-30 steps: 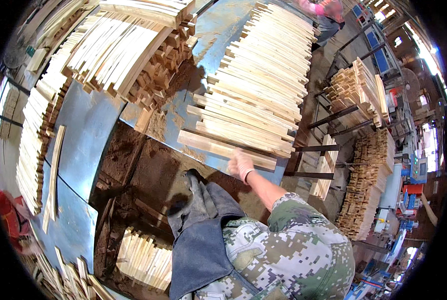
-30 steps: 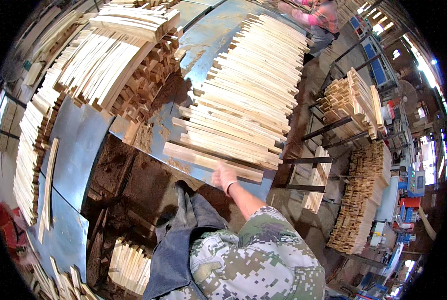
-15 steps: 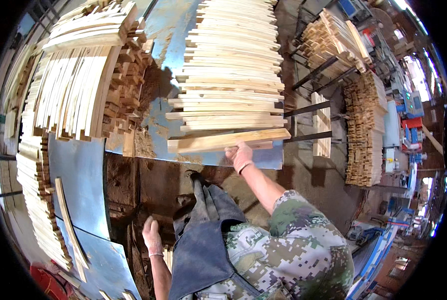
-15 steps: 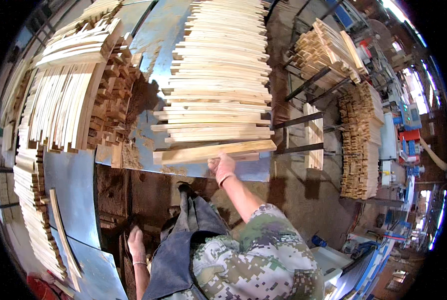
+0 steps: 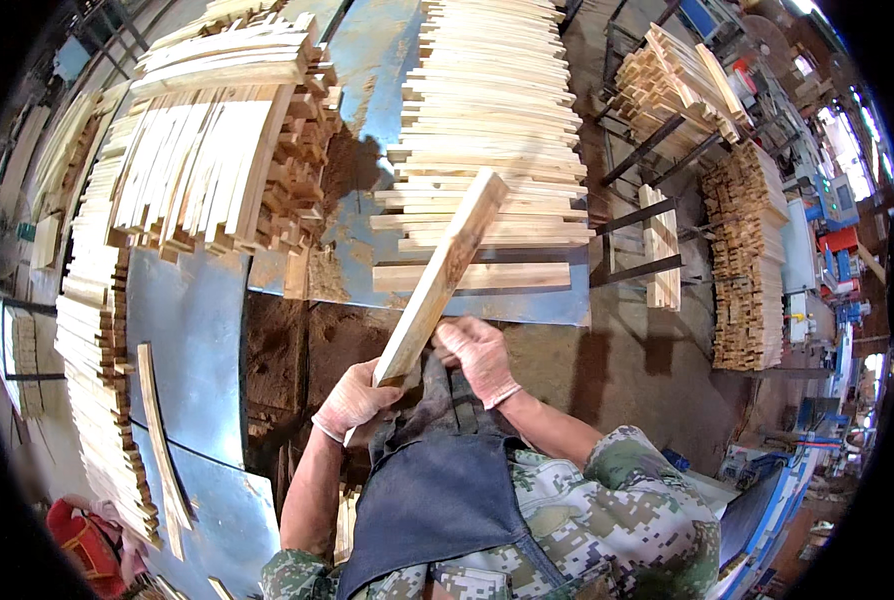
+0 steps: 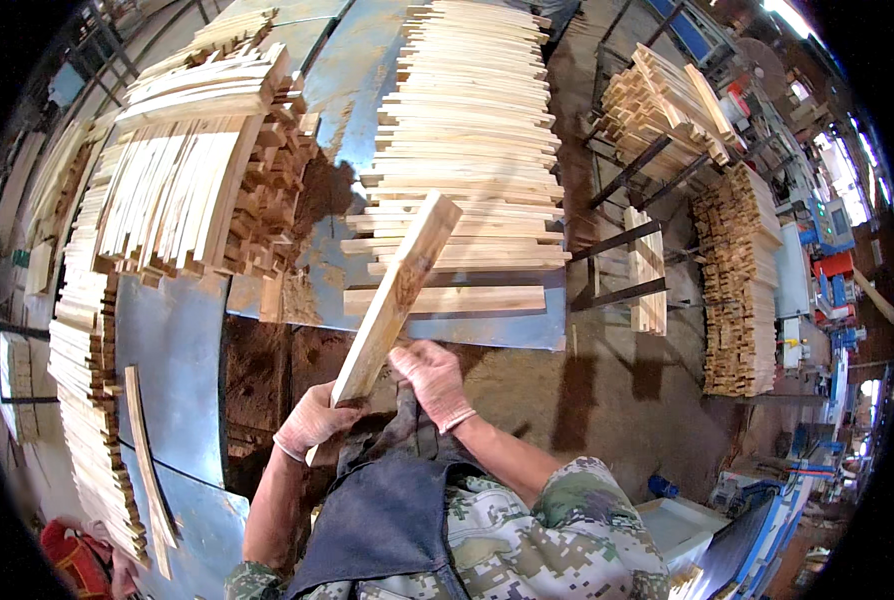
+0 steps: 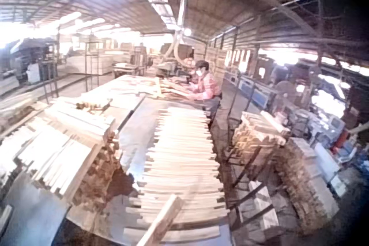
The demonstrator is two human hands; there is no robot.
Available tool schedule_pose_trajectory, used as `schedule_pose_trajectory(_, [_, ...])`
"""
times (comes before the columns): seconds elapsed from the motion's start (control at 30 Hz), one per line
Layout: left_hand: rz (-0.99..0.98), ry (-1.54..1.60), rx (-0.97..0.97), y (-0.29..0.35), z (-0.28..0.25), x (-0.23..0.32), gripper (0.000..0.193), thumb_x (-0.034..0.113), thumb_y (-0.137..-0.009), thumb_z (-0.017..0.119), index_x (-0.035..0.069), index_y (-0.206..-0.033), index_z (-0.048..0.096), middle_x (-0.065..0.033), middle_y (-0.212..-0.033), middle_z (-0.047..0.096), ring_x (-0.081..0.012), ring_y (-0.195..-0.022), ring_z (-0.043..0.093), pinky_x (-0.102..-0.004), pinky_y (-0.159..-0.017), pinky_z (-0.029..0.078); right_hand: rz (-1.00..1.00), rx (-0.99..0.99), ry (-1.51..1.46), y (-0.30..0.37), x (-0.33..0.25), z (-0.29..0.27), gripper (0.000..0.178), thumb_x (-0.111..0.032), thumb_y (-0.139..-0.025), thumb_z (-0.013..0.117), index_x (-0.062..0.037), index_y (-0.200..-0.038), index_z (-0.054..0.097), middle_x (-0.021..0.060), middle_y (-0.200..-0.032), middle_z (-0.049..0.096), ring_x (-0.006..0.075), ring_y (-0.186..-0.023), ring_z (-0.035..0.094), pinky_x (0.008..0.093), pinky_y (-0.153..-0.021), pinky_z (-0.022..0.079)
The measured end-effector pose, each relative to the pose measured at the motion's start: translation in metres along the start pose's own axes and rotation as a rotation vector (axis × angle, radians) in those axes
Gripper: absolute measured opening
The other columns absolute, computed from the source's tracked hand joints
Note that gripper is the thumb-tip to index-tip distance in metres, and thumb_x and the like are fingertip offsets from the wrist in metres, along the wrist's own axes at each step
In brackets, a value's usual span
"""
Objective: The person repeatedly picks up bundles of light-colored wooden planks from a metal table and places them onto a conveyor belt. The person wears gloves and a camouflage shirt while performing this repetitive stacking task in a workshop environment.
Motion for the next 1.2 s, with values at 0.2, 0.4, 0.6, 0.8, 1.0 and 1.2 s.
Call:
schedule_pose_trajectory(0.2, [-0.081, 0.394, -0.271, 0.038, 0.007, -0.016, 0.065, 0.004, -0.082, 0.081, -0.004, -0.143, 0.061, -0.0167, -0.128, 0.073, -0.0286, -0.113, 0.073, -0.0411, -0.1, 0.059, 0.03, -0.231, -0.151, 0.005, -0.024, 0.042, 0.029, -0.024, -0.104, 0.072, -0.0042, -0.126, 0.07, -0.0017, -0.092, 0.072, 0.0048, -0.067, 0.059, 0.0212, -0.058, 0.047])
schedule_pose_trajectory(0.4, [-0.074, 0.495, -0.295, 0.063, 0.0, -0.04, 0.07, 0.018, -0.083, 0.09, -0.005, -0.142, 0.062, -0.0189, -0.128, 0.073, -0.0301, -0.115, 0.073, -0.0456, -0.1, 0.06, 0.038, -0.344, -0.12, 0.024, -0.024, 0.079, 0.032, -0.018, -0.102, 0.072, -0.0027, -0.13, 0.068, -0.0019, -0.095, 0.071, 0.0043, -0.068, 0.056, 0.022, -0.056, 0.041])
schedule_pose_trajectory(0.6, [-0.068, 0.464, -0.281, 0.075, -0.012, -0.065, 0.071, 0.025, -0.082, 0.093, -0.004, -0.14, 0.063, -0.0145, -0.12, 0.075, -0.0278, -0.108, 0.075, -0.0435, -0.095, 0.063, 0.033, -0.371, -0.09, 0.037, -0.019, 0.097, 0.019, -0.019, -0.102, 0.074, -0.0024, -0.111, 0.074, -0.0007, -0.092, 0.073, 0.0047, -0.071, 0.063, 0.0212, -0.059, 0.049])
schedule_pose_trajectory(0.8, [-0.05, 0.485, -0.267, 0.088, -0.011, -0.071, 0.074, 0.029, -0.08, 0.095, -0.004, -0.139, 0.065, -0.0132, -0.12, 0.076, -0.026, -0.109, 0.075, -0.0418, -0.096, 0.062, 0.077, -0.404, -0.08, 0.044, -0.008, 0.104, 0.021, -0.019, -0.101, 0.075, -0.001, -0.112, 0.075, 0.002, -0.099, 0.075, 0.0084, -0.082, 0.069, 0.0228, -0.068, 0.057])
schedule_pose_trajectory(1.0, [0.066, 0.204, -0.098, 0.093, -0.024, -0.066, 0.054, 0.021, -0.087, 0.09, -0.001, -0.132, 0.072, -0.0084, -0.114, 0.078, -0.0171, -0.105, 0.073, -0.0335, -0.098, 0.056, -0.145, -0.231, 0.007, 0.026, -0.047, 0.095, 0.035, -0.014, -0.099, 0.076, 0.0022, -0.128, 0.066, 0.0026, -0.106, 0.073, 0.0077, -0.089, 0.067, 0.0247, -0.079, 0.058])
schedule_pose_trajectory(1.2, [-0.01, 0.075, 0.064, 0.106, -0.005, -0.051, 0.04, 0.017, -0.088, 0.09, -0.001, -0.121, 0.077, -0.0044, -0.106, 0.08, -0.0144, -0.096, 0.072, -0.0323, -0.09, 0.056, -0.211, -0.093, -0.111, 0.004, -0.067, 0.076, 0.031, -0.011, -0.094, 0.081, 0.0029, -0.118, 0.068, 0.0077, -0.107, 0.075, 0.0143, -0.092, 0.07, 0.0308, -0.084, 0.059])
Point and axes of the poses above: each hand's wrist, its own y-axis away from the middle knuckle, its own z-axis out of the palm, x = y × z, the point moved 9 cm from there along -y, towards the middle knuckle
